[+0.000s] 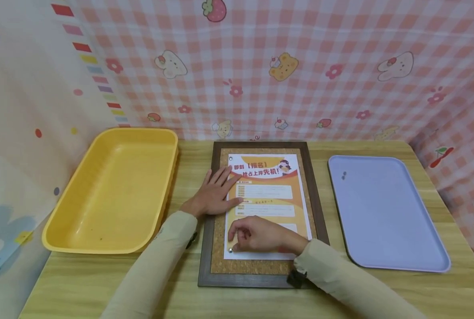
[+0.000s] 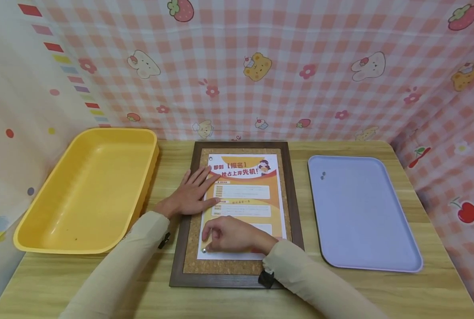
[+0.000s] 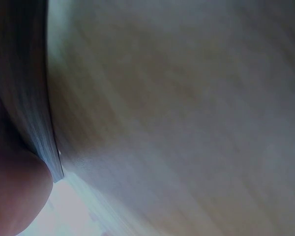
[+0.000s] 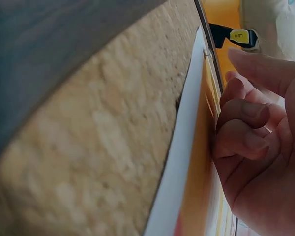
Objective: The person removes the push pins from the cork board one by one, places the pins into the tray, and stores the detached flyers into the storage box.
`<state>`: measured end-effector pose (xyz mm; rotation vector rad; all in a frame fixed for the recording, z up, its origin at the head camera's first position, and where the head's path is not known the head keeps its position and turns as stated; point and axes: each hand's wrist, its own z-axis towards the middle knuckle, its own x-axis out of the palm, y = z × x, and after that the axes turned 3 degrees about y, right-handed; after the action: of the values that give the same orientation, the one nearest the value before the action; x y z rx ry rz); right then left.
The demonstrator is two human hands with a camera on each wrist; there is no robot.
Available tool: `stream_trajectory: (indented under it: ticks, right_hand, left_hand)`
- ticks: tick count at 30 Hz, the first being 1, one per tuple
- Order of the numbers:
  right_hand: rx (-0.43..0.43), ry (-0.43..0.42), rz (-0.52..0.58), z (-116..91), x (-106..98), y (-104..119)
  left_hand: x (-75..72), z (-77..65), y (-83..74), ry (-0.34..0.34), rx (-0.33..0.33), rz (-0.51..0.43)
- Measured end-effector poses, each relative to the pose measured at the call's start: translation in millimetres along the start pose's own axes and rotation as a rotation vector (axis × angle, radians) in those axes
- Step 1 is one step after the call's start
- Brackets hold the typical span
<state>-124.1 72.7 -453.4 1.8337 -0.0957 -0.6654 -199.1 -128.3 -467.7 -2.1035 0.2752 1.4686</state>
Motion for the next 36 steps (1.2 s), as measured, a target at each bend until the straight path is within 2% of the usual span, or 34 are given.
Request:
stream_trajectory:
  ticks: [12,19,26,36]
  right_hand:
    - [-0.016,0.042,-0.008,4.6,2.3,-3.0]
    - [0.017,0.041,0.008,4.5,1.8,-2.3]
    - [0.022,0.031,-0.034,7.3,3.7,-3.5]
    - [0.140,-0.029,-0.026,10.2,9.7,5.4]
  left_hand:
    - [-0.8,-0.3,0.4,0.010,-0.007,0.013]
    - [-1.2,0.1,-0.8,0.009,-0.004,0.010]
    - [-1.7,-0.7,-1.5,0.002,-0.003,0.011]
    - [-0.9,-0.7,-1.5,-0.007,0.007,0.011]
